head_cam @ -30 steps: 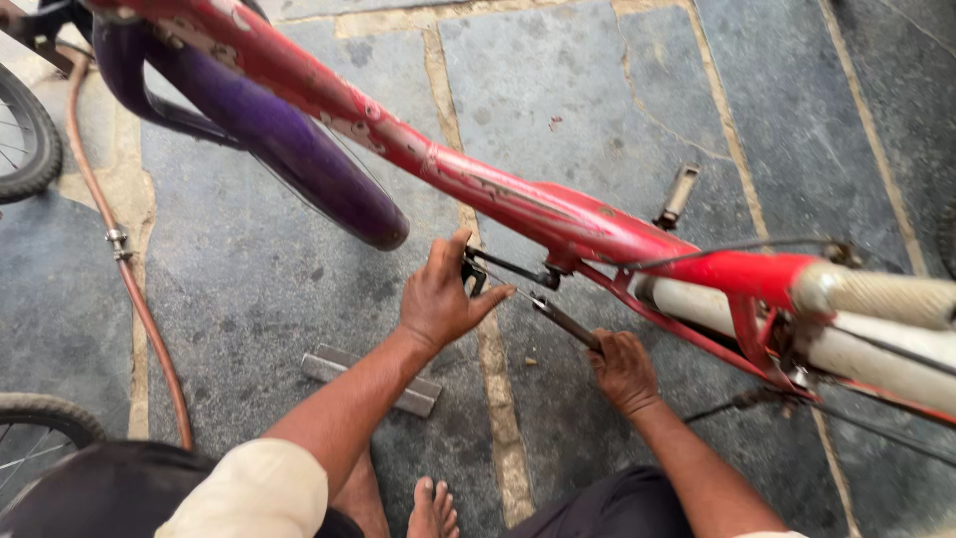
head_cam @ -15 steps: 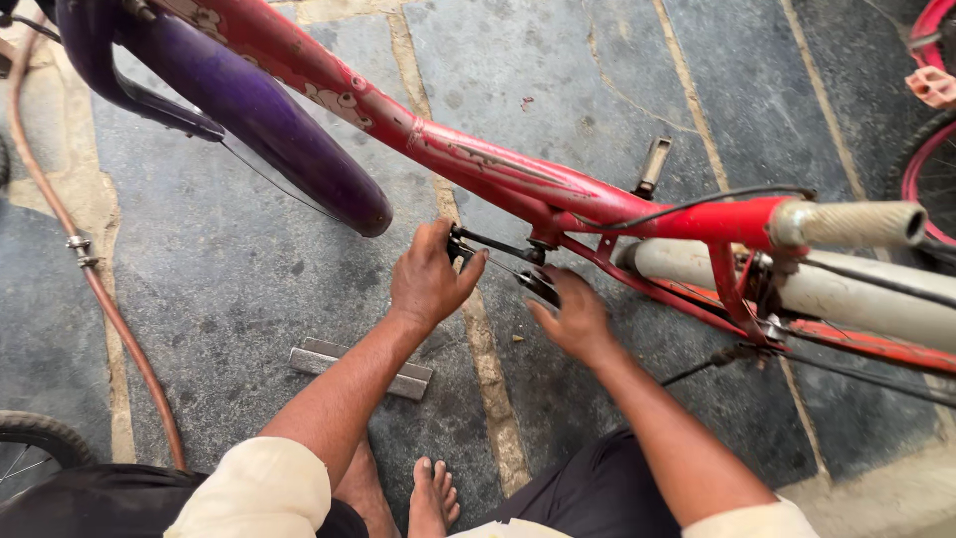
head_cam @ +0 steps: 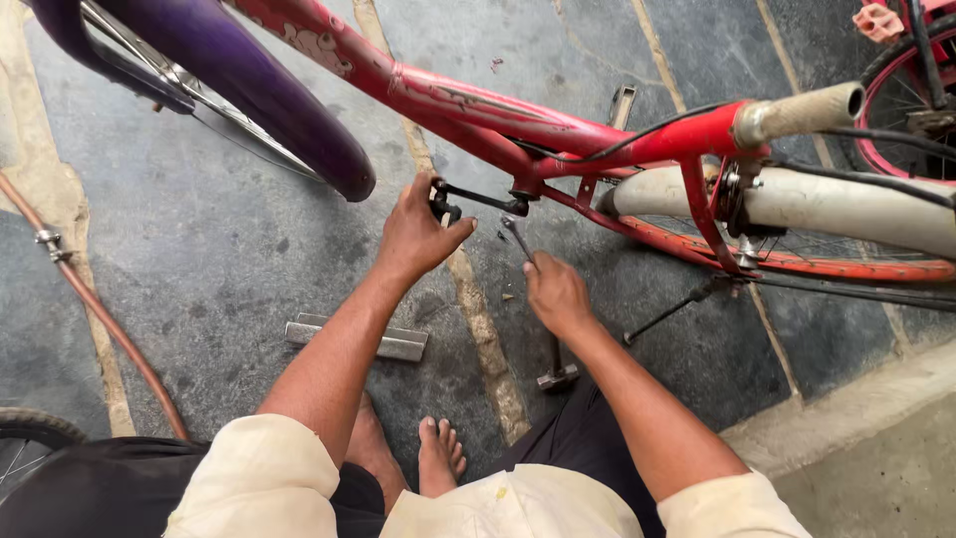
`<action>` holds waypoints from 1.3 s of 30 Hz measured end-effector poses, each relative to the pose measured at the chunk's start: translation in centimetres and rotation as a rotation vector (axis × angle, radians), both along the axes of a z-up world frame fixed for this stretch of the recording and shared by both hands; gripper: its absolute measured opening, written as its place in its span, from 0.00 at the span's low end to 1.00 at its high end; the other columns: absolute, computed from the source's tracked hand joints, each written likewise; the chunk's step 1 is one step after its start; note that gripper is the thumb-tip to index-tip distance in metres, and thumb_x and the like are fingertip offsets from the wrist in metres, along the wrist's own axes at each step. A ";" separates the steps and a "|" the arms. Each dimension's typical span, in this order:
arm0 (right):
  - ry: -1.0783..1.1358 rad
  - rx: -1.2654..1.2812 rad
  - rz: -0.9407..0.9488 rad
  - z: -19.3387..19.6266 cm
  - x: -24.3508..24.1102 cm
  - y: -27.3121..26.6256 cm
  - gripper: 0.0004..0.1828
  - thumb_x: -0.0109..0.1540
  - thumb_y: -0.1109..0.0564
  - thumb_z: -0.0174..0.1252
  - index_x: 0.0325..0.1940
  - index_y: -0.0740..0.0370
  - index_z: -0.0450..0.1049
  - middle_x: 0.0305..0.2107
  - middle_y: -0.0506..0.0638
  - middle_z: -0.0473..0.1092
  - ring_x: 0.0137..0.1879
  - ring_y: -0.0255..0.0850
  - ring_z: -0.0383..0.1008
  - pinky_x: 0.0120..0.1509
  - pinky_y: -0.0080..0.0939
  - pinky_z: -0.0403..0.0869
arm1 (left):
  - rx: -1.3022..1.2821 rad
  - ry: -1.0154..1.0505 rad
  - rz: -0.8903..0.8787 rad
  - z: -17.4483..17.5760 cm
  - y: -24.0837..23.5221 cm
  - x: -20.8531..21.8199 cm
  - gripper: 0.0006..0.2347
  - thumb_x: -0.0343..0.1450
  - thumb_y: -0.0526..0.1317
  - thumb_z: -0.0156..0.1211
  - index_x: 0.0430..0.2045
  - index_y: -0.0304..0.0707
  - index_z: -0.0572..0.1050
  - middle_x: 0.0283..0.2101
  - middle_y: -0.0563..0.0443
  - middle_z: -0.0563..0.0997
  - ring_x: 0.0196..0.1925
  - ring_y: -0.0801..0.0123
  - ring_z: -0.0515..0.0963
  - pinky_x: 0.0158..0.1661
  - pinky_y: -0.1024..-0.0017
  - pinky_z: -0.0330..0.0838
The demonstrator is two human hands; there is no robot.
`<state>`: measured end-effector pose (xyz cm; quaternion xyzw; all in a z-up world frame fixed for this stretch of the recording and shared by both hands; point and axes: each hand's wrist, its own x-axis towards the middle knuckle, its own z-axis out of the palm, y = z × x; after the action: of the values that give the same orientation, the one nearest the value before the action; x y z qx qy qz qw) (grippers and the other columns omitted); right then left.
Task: The person removes a bicycle pedal from the crank arm using a wrench and a hammer. They then pick up a new pedal and install it onto the crank arm, tightening it by hand and with the wrench.
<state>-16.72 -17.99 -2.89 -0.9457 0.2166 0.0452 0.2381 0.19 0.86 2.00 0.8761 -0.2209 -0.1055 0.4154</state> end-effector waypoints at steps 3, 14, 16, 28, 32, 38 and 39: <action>-0.591 0.067 0.243 3.6 -1.8 0.1 0.12 0.74 0.53 0.48 0.51 0.64 0.72 0.42 0.61 0.75 0.50 0.62 0.76 0.53 0.58 0.74 | -0.054 0.097 0.008 0.3 -0.4 -0.5 0.31 0.60 0.43 0.71 0.57 0.40 0.64 0.48 0.38 0.73 0.46 0.56 0.81 0.46 0.58 0.77; -0.358 -0.045 0.048 9.5 0.8 1.9 0.12 0.63 0.54 0.59 0.49 0.60 0.79 0.36 0.58 0.76 0.41 0.58 0.77 0.45 0.57 0.74 | -0.126 0.112 0.166 1.5 0.3 -3.6 0.39 0.59 0.44 0.72 0.65 0.38 0.57 0.57 0.36 0.72 0.55 0.53 0.79 0.55 0.57 0.73; -0.367 -0.139 0.086 10.7 2.1 2.1 0.11 0.63 0.54 0.60 0.48 0.57 0.80 0.35 0.56 0.76 0.40 0.57 0.77 0.44 0.57 0.74 | -0.041 0.192 0.174 2.0 0.3 -3.8 0.39 0.59 0.44 0.71 0.66 0.41 0.57 0.57 0.37 0.71 0.54 0.54 0.79 0.54 0.57 0.74; -0.360 -0.296 0.371 10.9 6.7 3.0 0.08 0.65 0.54 0.57 0.46 0.57 0.77 0.30 0.57 0.74 0.39 0.57 0.77 0.43 0.59 0.74 | -0.022 0.140 0.132 1.2 0.6 -3.5 0.39 0.61 0.44 0.68 0.69 0.48 0.56 0.53 0.38 0.72 0.54 0.45 0.78 0.54 0.53 0.73; -0.053 -0.263 0.329 9.5 6.8 2.6 0.10 0.66 0.56 0.51 0.47 0.62 0.73 0.30 0.62 0.76 0.40 0.62 0.78 0.42 0.64 0.73 | 0.131 0.080 0.065 0.7 0.1 -2.8 0.38 0.57 0.43 0.68 0.65 0.43 0.59 0.50 0.36 0.71 0.56 0.43 0.74 0.49 0.53 0.73; -0.065 -0.296 0.313 8.9 8.2 3.0 0.12 0.66 0.53 0.50 0.40 0.63 0.74 0.28 0.63 0.76 0.37 0.64 0.78 0.42 0.65 0.75 | 0.040 0.162 0.170 1.8 -1.2 -1.9 0.29 0.64 0.59 0.68 0.51 0.35 0.72 0.48 0.39 0.78 0.51 0.46 0.80 0.50 0.52 0.73; -0.053 -0.275 0.300 9.0 8.1 3.2 0.12 0.67 0.52 0.50 0.41 0.62 0.74 0.27 0.63 0.76 0.36 0.64 0.78 0.41 0.65 0.74 | 0.026 0.141 0.186 2.0 -1.1 -2.2 0.30 0.64 0.59 0.67 0.53 0.36 0.72 0.46 0.39 0.79 0.49 0.46 0.81 0.49 0.52 0.74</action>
<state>-8.65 -14.80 6.10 -0.9918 0.0709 0.0253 0.1032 -2.04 -0.24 3.99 0.8886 -0.1073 -0.1306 0.4264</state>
